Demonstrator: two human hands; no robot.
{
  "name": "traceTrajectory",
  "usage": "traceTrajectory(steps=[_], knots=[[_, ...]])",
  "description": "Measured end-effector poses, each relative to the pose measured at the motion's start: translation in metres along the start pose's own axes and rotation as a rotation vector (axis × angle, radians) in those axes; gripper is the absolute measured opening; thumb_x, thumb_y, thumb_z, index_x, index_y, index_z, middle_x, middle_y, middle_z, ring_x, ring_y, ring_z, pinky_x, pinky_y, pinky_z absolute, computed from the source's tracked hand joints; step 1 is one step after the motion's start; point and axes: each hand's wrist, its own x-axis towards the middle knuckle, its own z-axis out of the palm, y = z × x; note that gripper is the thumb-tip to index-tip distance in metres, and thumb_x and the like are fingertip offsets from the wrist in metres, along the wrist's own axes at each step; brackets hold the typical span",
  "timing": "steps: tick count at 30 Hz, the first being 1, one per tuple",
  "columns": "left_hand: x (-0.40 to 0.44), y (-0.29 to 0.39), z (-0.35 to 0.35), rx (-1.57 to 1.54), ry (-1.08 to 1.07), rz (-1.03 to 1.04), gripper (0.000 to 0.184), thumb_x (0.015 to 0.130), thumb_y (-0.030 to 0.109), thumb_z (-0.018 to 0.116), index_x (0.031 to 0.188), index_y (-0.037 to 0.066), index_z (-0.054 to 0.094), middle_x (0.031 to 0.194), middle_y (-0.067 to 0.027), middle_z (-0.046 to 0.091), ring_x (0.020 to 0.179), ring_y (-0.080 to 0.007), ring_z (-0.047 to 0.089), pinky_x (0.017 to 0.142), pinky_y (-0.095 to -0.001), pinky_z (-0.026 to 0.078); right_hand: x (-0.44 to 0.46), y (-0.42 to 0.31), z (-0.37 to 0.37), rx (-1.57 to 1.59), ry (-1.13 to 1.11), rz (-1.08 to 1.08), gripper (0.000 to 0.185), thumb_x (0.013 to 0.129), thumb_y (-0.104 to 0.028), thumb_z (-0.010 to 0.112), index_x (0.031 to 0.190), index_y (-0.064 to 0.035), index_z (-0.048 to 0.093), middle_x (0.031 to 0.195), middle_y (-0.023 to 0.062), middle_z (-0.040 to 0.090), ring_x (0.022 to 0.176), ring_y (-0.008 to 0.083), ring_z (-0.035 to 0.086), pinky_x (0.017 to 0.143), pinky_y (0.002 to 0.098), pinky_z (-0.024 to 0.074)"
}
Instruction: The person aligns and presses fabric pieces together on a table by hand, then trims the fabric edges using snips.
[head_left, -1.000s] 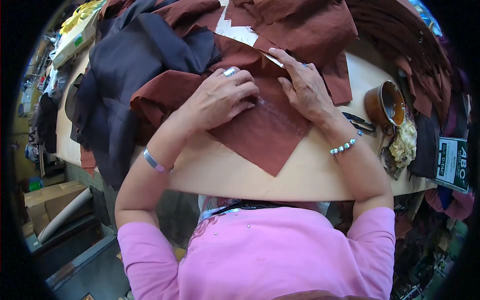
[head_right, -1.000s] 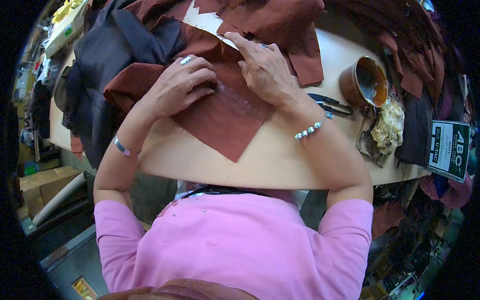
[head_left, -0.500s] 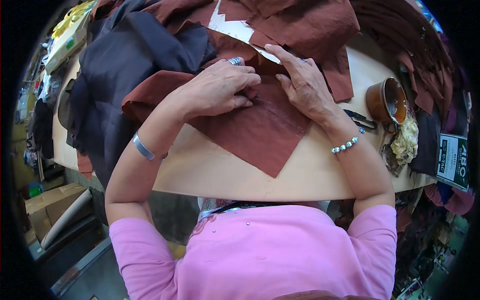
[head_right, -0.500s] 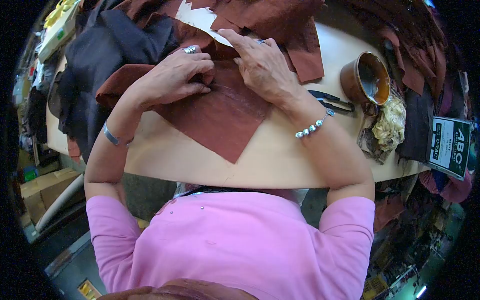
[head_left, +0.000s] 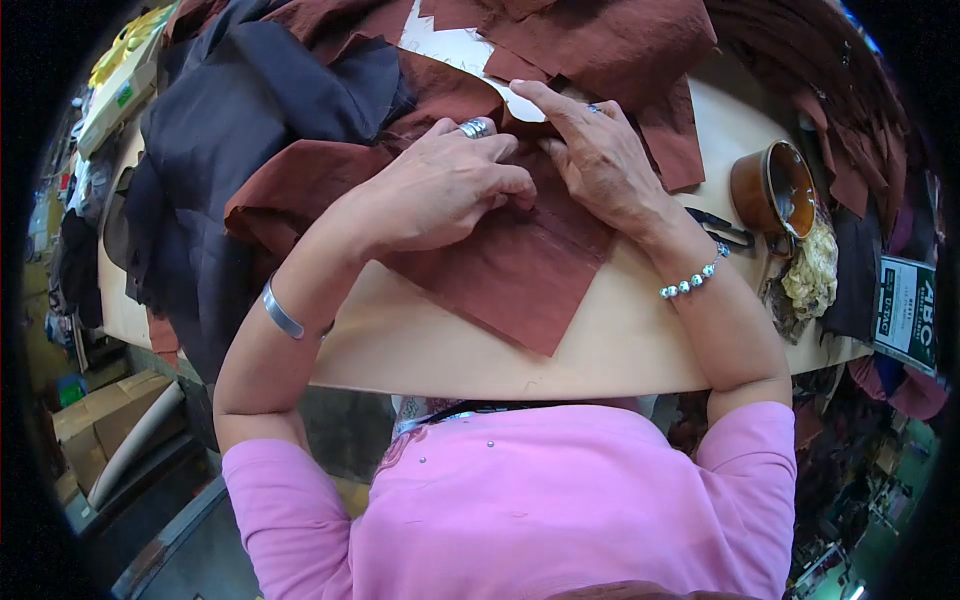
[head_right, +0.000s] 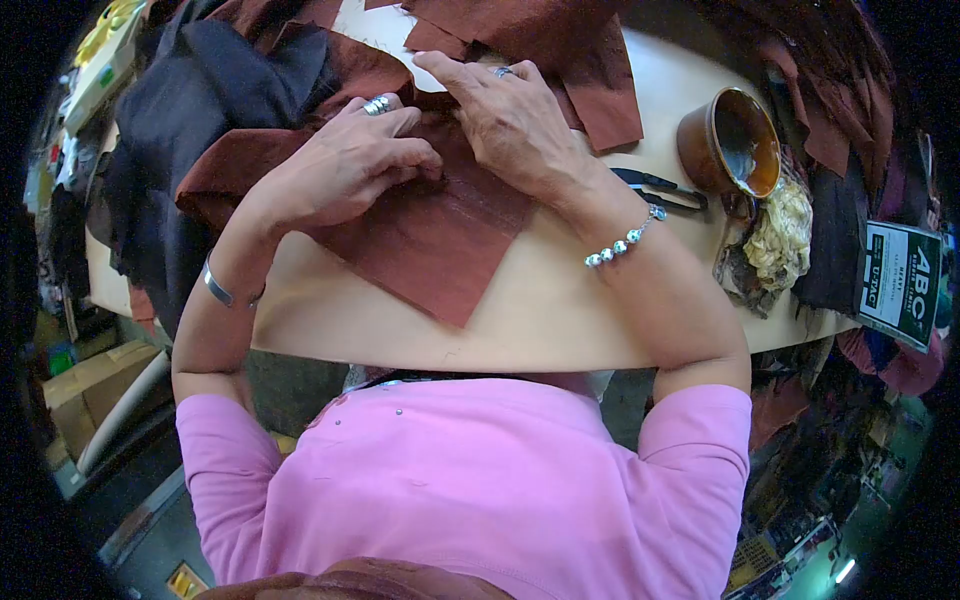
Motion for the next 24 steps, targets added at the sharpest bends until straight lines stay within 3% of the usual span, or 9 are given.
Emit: traceTrajectory(steps=[3,7,16,19,24], knots=[[0.003,0.010,0.012,0.076,0.167,0.089,0.005,0.084,0.014,0.056,0.088,0.011,0.055,0.087,-0.0066,0.049,0.087,-0.0250,0.050,0.079,-0.0372,0.036,0.001,0.001,0.000,-0.007,0.028,-0.026,0.052,0.084,-0.004,0.050,0.132,-0.0183,0.041,0.099,0.0086,0.064,0.086,0.0234,0.060,0.077,0.0357,0.0391],[0.002,0.010,0.019,-0.011,0.156,0.003,0.006,0.083,0.015,0.057,0.088,0.012,0.056,0.087,-0.0062,0.049,0.088,-0.0247,0.050,0.080,-0.0369,0.036,0.001,0.002,0.000,-0.017,-0.008,-0.024,0.052,0.083,-0.005,0.050,0.132,-0.0186,0.041,0.099,0.0085,0.064,0.086,0.0232,0.060,0.077,0.0359,0.0388],[0.003,0.015,0.011,0.070,0.084,0.074,0.009,0.081,0.015,0.058,0.090,0.013,0.061,0.089,-0.0080,0.049,0.090,-0.0260,0.049,0.082,-0.0395,0.037,0.001,0.003,0.000,0.001,-0.002,-0.018,0.051,0.083,-0.007,0.052,0.131,-0.0188,0.042,0.097,0.0079,0.065,0.086,0.0236,0.060,0.076,0.0356,0.0384],[0.005,0.024,0.018,-0.014,0.178,0.049,0.011,0.080,0.013,0.059,0.090,0.014,0.063,0.088,-0.0076,0.048,0.089,-0.0257,0.049,0.083,-0.0403,0.037,0.001,0.004,0.001,0.006,0.000,-0.014,0.050,0.082,-0.008,0.053,0.131,-0.0185,0.042,0.098,0.0078,0.065,0.087,0.0235,0.060,0.077,0.0357,0.0383],[0.006,0.015,0.021,-0.080,0.127,0.068,0.017,0.078,0.010,0.059,0.093,0.016,0.063,0.084,-0.0065,0.048,0.088,-0.0252,0.049,0.079,-0.0390,0.036,0.001,0.003,0.001,0.014,0.003,-0.026,0.048,0.083,-0.009,0.052,0.129,-0.0180,0.044,0.101,0.0080,0.065,0.089,0.0225,0.061,0.077,0.0357,0.0380]])
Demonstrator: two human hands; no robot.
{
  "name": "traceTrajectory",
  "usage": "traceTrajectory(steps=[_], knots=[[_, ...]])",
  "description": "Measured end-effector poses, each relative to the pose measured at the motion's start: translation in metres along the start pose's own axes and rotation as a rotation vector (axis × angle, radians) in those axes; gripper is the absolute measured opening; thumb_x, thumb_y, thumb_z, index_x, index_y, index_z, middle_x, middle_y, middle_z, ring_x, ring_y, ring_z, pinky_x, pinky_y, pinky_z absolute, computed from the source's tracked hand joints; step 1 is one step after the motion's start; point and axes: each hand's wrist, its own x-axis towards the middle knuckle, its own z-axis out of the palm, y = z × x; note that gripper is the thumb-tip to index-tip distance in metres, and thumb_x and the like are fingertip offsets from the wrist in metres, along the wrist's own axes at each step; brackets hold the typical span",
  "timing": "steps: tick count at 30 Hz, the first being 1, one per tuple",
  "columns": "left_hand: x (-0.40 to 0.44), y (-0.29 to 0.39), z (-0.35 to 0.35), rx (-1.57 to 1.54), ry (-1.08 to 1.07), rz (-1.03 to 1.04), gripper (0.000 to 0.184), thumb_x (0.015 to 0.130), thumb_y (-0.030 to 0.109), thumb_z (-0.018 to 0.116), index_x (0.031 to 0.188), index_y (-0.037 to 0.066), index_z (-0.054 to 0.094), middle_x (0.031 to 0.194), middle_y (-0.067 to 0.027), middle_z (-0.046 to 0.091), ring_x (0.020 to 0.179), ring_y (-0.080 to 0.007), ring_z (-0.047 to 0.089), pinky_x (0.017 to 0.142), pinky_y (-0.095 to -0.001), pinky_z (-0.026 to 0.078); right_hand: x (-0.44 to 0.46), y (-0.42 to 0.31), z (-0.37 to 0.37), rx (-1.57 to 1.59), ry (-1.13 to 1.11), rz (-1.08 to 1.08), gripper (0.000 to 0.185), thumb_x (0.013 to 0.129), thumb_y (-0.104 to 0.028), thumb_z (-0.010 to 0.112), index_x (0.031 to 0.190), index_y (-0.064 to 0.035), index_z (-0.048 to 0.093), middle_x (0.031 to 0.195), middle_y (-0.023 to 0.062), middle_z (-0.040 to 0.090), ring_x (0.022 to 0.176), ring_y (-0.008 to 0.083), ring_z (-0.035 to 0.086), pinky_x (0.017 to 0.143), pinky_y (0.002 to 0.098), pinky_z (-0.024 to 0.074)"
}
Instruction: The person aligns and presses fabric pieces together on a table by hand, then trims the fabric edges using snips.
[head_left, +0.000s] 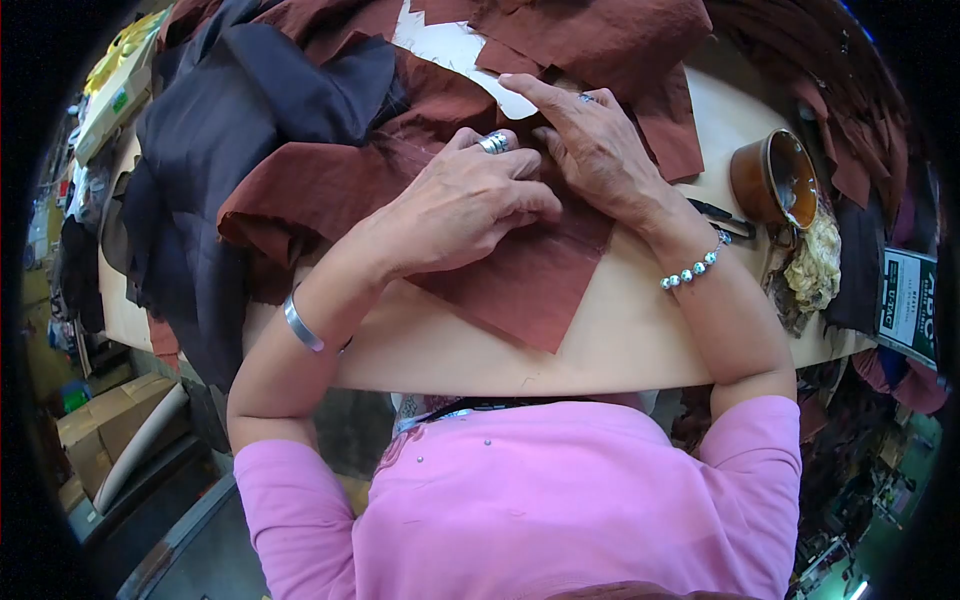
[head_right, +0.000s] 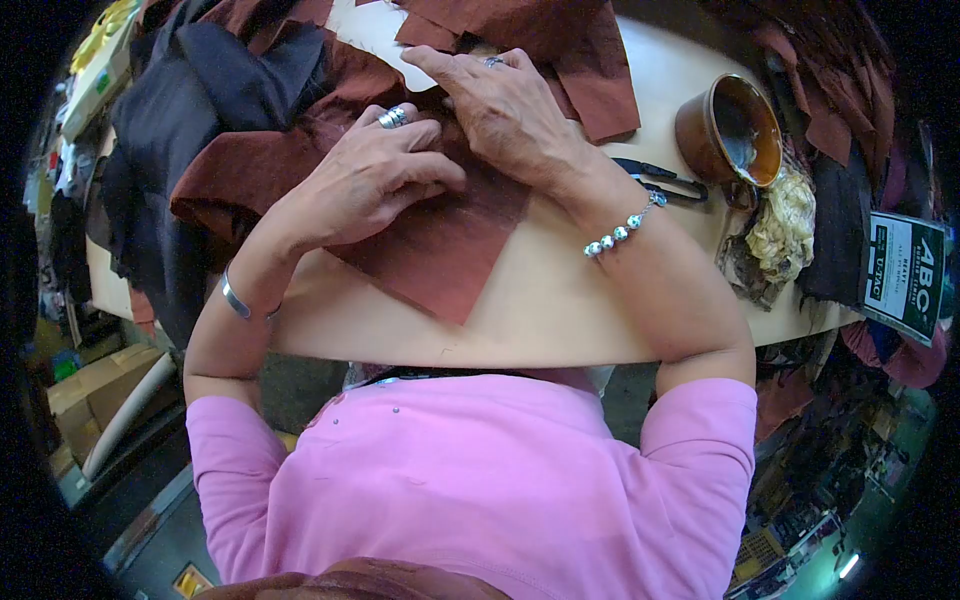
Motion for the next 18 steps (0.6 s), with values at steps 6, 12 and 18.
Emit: traceTrajectory(steps=[6,12,18], knots=[[0.002,-0.001,-0.003,-0.009,-0.057,0.003,0.019,0.077,0.008,0.059,0.094,0.017,0.063,0.084,-0.0057,0.047,0.088,-0.0240,0.049,0.078,-0.0387,0.035,-0.001,0.004,0.003,0.005,0.017,-0.004,0.045,0.084,-0.011,0.051,0.128,-0.0181,0.044,0.100,0.0081,0.065,0.088,0.0226,0.061,0.077,0.0362,0.0380],[0.007,0.010,0.010,-0.039,0.099,-0.008,0.009,0.078,0.010,0.060,0.086,0.013,0.059,0.086,-0.0051,0.052,0.087,-0.0230,0.051,0.077,-0.0374,0.034,0.002,-0.002,-0.001,0.018,-0.018,0.027,0.046,0.083,-0.011,0.053,0.127,-0.0181,0.043,0.098,0.0083,0.065,0.088,0.0233,0.061,0.077,0.0372,0.0378],[0.006,0.011,0.009,-0.007,0.078,-0.055,0.005,0.080,0.013,0.060,0.084,0.012,0.058,0.084,-0.0043,0.054,0.082,-0.0224,0.053,0.077,-0.0366,0.034,0.001,0.001,0.001,0.043,0.003,0.023,0.046,0.083,-0.010,0.053,0.127,-0.0178,0.043,0.098,0.0091,0.065,0.088,0.0247,0.061,0.077,0.0369,0.0379]])
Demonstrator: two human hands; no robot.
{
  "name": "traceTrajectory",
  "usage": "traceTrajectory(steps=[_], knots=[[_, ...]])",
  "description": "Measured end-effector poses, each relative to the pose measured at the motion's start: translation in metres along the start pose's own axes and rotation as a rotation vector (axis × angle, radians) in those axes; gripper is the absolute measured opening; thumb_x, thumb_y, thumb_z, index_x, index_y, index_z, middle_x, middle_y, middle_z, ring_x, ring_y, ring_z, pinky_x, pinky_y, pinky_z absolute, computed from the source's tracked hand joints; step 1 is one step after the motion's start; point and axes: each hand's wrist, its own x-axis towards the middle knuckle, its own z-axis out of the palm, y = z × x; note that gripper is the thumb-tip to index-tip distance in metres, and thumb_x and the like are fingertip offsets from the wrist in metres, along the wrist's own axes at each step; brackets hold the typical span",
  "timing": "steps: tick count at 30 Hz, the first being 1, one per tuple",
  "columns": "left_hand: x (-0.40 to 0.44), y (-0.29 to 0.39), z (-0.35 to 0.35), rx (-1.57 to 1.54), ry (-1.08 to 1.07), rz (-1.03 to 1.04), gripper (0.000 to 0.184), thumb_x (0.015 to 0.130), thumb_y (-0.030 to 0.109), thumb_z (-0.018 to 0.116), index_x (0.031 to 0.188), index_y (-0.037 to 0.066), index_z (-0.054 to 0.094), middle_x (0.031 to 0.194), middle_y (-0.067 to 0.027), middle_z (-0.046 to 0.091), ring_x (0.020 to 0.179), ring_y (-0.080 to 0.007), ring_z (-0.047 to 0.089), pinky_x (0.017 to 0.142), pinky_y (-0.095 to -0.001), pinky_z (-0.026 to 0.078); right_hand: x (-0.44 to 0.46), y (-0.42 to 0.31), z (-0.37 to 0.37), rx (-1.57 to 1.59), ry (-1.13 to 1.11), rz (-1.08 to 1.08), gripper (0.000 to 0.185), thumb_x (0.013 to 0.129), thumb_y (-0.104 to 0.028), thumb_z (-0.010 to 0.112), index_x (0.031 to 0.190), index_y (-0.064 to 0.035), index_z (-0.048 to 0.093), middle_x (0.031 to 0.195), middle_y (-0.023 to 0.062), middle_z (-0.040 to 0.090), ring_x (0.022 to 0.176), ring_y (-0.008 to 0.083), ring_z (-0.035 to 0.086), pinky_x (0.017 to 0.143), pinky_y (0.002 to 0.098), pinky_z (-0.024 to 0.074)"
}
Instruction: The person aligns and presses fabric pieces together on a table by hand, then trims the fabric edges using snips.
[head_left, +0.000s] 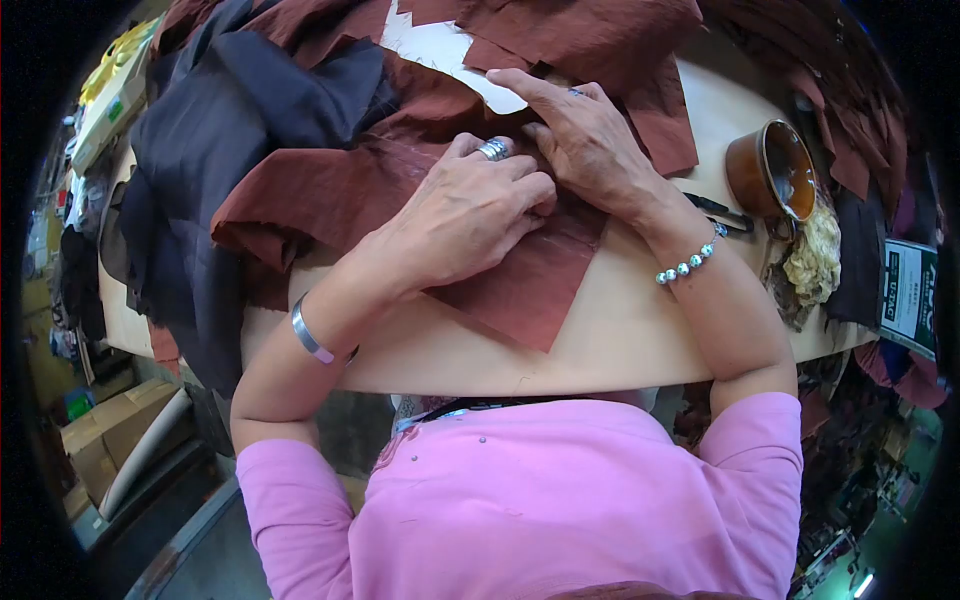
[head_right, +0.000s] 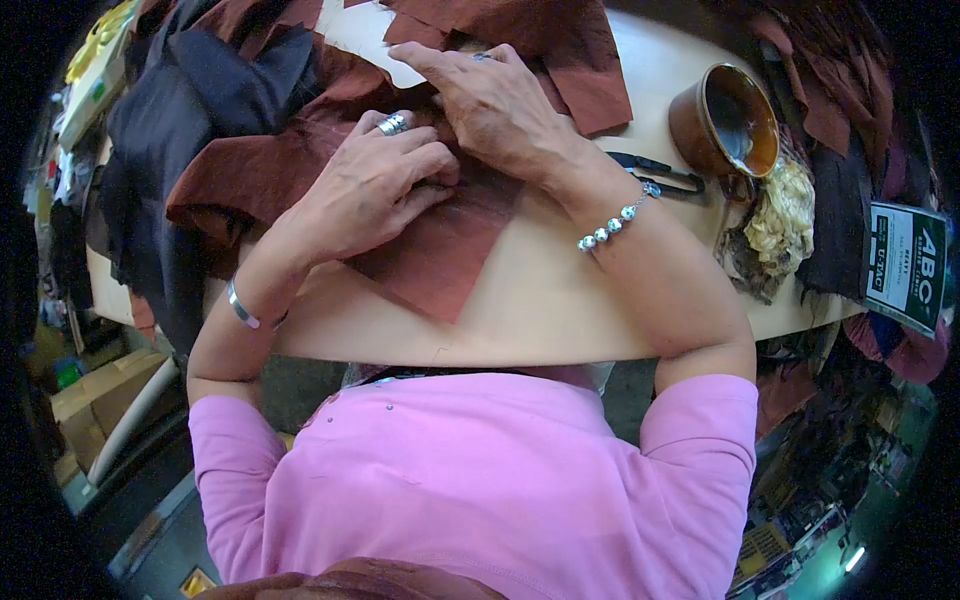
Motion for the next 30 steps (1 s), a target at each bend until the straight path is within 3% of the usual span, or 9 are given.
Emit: traceTrajectory(steps=[11,17,19,22,30], knots=[[-0.001,-0.011,-0.001,-0.087,-0.102,0.056,0.017,0.082,0.014,0.059,0.097,0.019,0.064,0.084,-0.0050,0.050,0.085,-0.0231,0.049,0.078,-0.0386,0.032,0.000,0.002,0.002,-0.024,-0.019,-0.004,0.044,0.084,-0.009,0.049,0.127,-0.0173,0.043,0.100,0.0094,0.065,0.090,0.0243,0.061,0.078,0.0371,0.0381],[-0.002,-0.010,-0.002,-0.027,-0.104,0.054,0.030,0.080,0.009,0.059,0.106,0.023,0.061,0.086,-0.0039,0.051,0.085,-0.0237,0.050,0.082,-0.0397,0.033,0.000,0.002,0.000,-0.045,-0.034,-0.006,0.045,0.083,-0.011,0.053,0.127,-0.0176,0.043,0.102,0.0093,0.065,0.091,0.0236,0.061,0.079,0.0370,0.0379],[0.000,-0.003,-0.007,0.020,-0.163,-0.010,0.035,0.079,0.008,0.059,0.111,0.023,0.059,0.087,-0.0037,0.052,0.087,-0.0237,0.050,0.084,-0.0399,0.033,0.000,0.001,0.000,-0.025,-0.058,0.031,0.053,0.080,-0.005,0.058,0.128,-0.0180,0.044,0.110,0.0079,0.061,0.093,0.0229,0.059,0.084,0.0353,0.0393],[0.000,-0.002,-0.002,-0.096,0.001,0.055,0.032,0.078,0.008,0.060,0.109,0.017,0.057,0.087,-0.0051,0.052,0.088,-0.0241,0.051,0.083,-0.0390,0.034,0.001,-0.003,-0.004,-0.013,-0.093,0.065,0.056,0.078,-0.002,0.061,0.130,-0.0181,0.044,0.115,0.0072,0.059,0.095,0.0230,0.058,0.087,0.0347,0.0399],[-0.001,0.005,0.008,-0.023,0.042,0.046,0.014,0.078,0.012,0.062,0.091,0.012,0.057,0.086,-0.0064,0.050,0.087,-0.0259,0.049,0.079,-0.0371,0.036,0.000,-0.001,-0.001,-0.026,-0.075,0.060,0.057,0.078,-0.002,0.061,0.130,-0.0180,0.043,0.115,0.0079,0.059,0.095,0.0235,0.058,0.086,0.0356,0.0399]])
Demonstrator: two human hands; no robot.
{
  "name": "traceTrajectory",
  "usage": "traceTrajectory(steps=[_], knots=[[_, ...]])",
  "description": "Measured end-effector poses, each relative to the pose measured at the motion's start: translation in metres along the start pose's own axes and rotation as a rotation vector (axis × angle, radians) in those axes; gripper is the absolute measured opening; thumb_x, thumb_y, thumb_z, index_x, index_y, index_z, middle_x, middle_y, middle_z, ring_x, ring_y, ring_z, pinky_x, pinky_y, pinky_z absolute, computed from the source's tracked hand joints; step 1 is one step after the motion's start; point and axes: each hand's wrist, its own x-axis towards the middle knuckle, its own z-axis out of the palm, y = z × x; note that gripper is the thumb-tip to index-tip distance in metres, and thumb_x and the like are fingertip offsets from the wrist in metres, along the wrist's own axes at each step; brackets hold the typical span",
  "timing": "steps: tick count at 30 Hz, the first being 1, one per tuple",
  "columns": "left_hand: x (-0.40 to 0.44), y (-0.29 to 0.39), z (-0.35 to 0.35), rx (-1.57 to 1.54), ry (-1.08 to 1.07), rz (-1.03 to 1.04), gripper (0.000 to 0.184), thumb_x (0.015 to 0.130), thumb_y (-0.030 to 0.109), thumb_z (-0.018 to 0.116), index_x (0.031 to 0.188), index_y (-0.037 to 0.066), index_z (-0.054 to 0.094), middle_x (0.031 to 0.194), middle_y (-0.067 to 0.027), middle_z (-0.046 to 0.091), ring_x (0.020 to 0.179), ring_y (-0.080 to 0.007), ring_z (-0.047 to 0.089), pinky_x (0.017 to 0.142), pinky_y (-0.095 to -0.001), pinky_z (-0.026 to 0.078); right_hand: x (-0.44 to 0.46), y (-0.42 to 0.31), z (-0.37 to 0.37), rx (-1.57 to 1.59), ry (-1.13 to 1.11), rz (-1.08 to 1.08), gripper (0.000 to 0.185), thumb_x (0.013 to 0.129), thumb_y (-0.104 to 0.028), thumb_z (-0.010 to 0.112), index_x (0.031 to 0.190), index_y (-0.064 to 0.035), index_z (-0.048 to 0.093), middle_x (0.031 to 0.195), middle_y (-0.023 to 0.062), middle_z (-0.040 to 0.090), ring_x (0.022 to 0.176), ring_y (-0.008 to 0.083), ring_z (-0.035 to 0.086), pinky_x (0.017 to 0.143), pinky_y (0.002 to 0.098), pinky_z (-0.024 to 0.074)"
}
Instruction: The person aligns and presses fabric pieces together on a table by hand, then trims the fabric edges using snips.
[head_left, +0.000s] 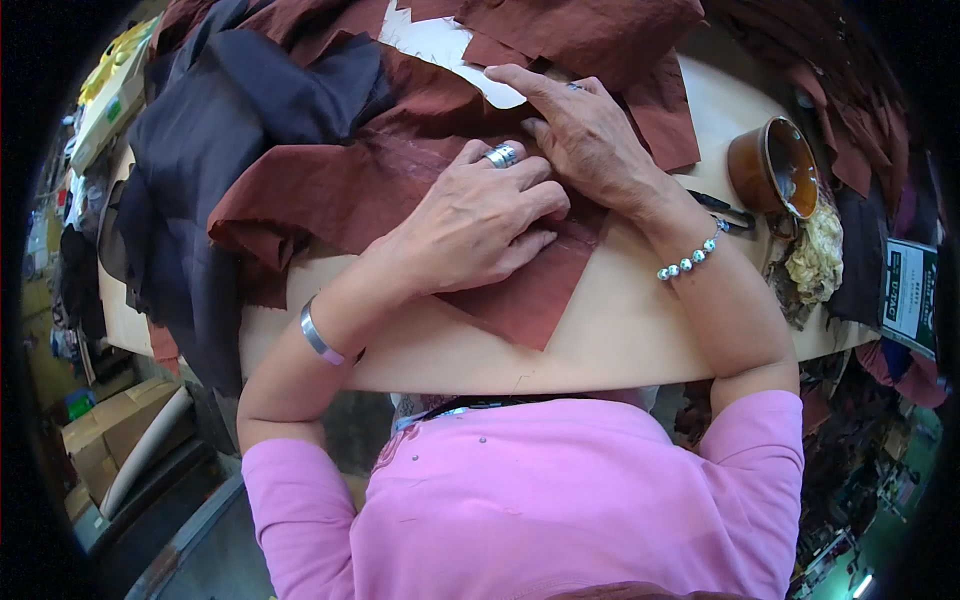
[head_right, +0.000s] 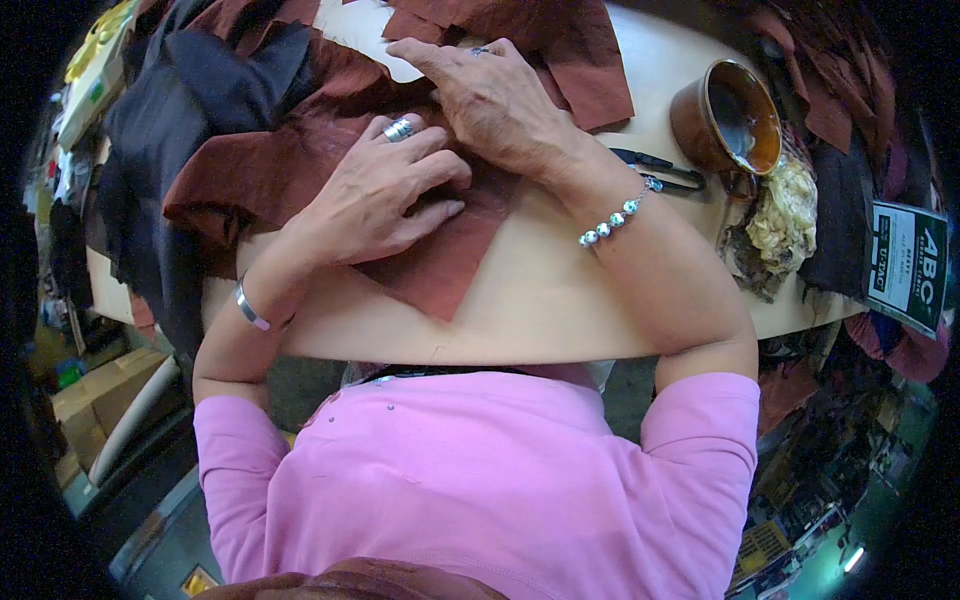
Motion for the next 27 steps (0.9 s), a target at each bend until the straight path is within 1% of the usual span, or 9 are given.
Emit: traceTrajectory(steps=[2,5,8,10,13,16,19,23,27], knots=[[0.002,0.001,0.001,0.000,-0.031,-0.001,0.014,0.078,0.011,0.060,0.092,0.014,0.059,0.086,-0.0068,0.049,0.087,-0.0260,0.049,0.078,-0.0374,0.035,0.000,0.000,0.000,-0.009,-0.006,0.004,0.057,0.078,-0.001,0.061,0.130,-0.0180,0.043,0.115,0.0078,0.059,0.094,0.0233,0.058,0.086,0.0355,0.0400],[0.002,0.003,0.003,0.036,-0.050,0.018,0.021,0.077,0.008,0.058,0.094,0.019,0.062,0.086,-0.0070,0.048,0.088,-0.0253,0.048,0.077,-0.0380,0.035,0.001,0.000,0.000,0.007,0.035,-0.045,0.041,0.084,-0.012,0.053,0.124,-0.0170,0.045,0.098,0.0103,0.065,0.091,0.0252,0.060,0.078,0.0385,0.0383],[0.002,0.004,0.002,0.074,-0.076,0.043,0.029,0.075,0.006,0.056,0.097,0.023,0.064,0.087,-0.0059,0.048,0.088,-0.0241,0.048,0.077,-0.0381,0.034,0.000,0.001,-0.001,-0.013,-0.012,-0.015,0.057,0.078,-0.001,0.061,0.130,-0.0172,0.044,0.113,0.0071,0.060,0.090,0.0230,0.058,0.085,0.0350,0.0402],[0.001,0.008,0.001,0.115,-0.116,0.063,0.033,0.074,0.005,0.055,0.098,0.025,0.064,0.088,-0.0050,0.048,0.088,-0.0236,0.048,0.077,-0.0379,0.034,0.000,0.000,-0.003,-0.029,-0.032,0.007,0.057,0.078,-0.001,0.061,0.130,-0.0172,0.044,0.113,0.0070,0.060,0.092,0.0229,0.058,0.085,0.0349,0.0400],[0.002,0.008,-0.002,0.141,-0.124,0.107,0.030,0.074,0.010,0.059,0.101,0.023,0.062,0.089,-0.0040,0.048,0.089,-0.0231,0.049,0.078,-0.0376,0.036,0.000,0.000,-0.001,-0.045,-0.050,0.026,0.057,0.078,-0.001,0.061,0.130,-0.0171,0.044,0.115,0.0069,0.059,0.095,0.0228,0.058,0.086,0.0348,0.0398],[-0.004,0.000,0.000,0.069,0.002,0.061,0.029,0.074,0.016,0.063,0.103,0.018,0.059,0.093,-0.0037,0.051,0.091,-0.0224,0.051,0.081,-0.0370,0.038,0.001,0.000,-0.001,-0.043,-0.038,0.015,0.057,0.078,-0.001,0.061,0.130,-0.0168,0.044,0.118,0.0066,0.058,0.098,0.0225,0.057,0.086,0.0348,0.0395],[-0.016,-0.010,-0.018,0.229,-0.057,0.075,0.030,0.074,0.021,0.066,0.102,0.014,0.056,0.097,-0.0034,0.053,0.092,-0.0222,0.053,0.083,-0.0364,0.039,0.000,0.000,-0.002,-0.029,-0.040,0.010,0.056,0.079,-0.001,0.060,0.130,-0.0163,0.043,0.120,0.0063,0.057,0.100,0.0223,0.057,0.087,0.0347,0.0394],[-0.023,-0.021,-0.030,0.286,-0.056,0.028,0.025,0.077,0.017,0.064,0.100,0.011,0.056,0.100,-0.0054,0.054,0.093,-0.0245,0.053,0.083,-0.0364,0.040,-0.001,0.000,-0.002,-0.015,-0.043,0.016,0.055,0.079,0.000,0.059,0.130,-0.0158,0.044,0.121,0.0058,0.056,0.101,0.0223,0.056,0.088,0.0345,0.0392],[-0.020,-0.021,-0.026,0.151,0.050,-0.029,0.022,0.078,0.011,0.063,0.099,0.009,0.055,0.100,-0.0076,0.053,0.092,-0.0269,0.053,0.083,-0.0368,0.042,-0.001,-0.003,-0.003,-0.017,-0.033,0.014,0.056,0.079,0.001,0.059,0.130,-0.0157,0.044,0.120,0.0058,0.057,0.101,0.0225,0.056,0.088,0.0346,0.0392]])
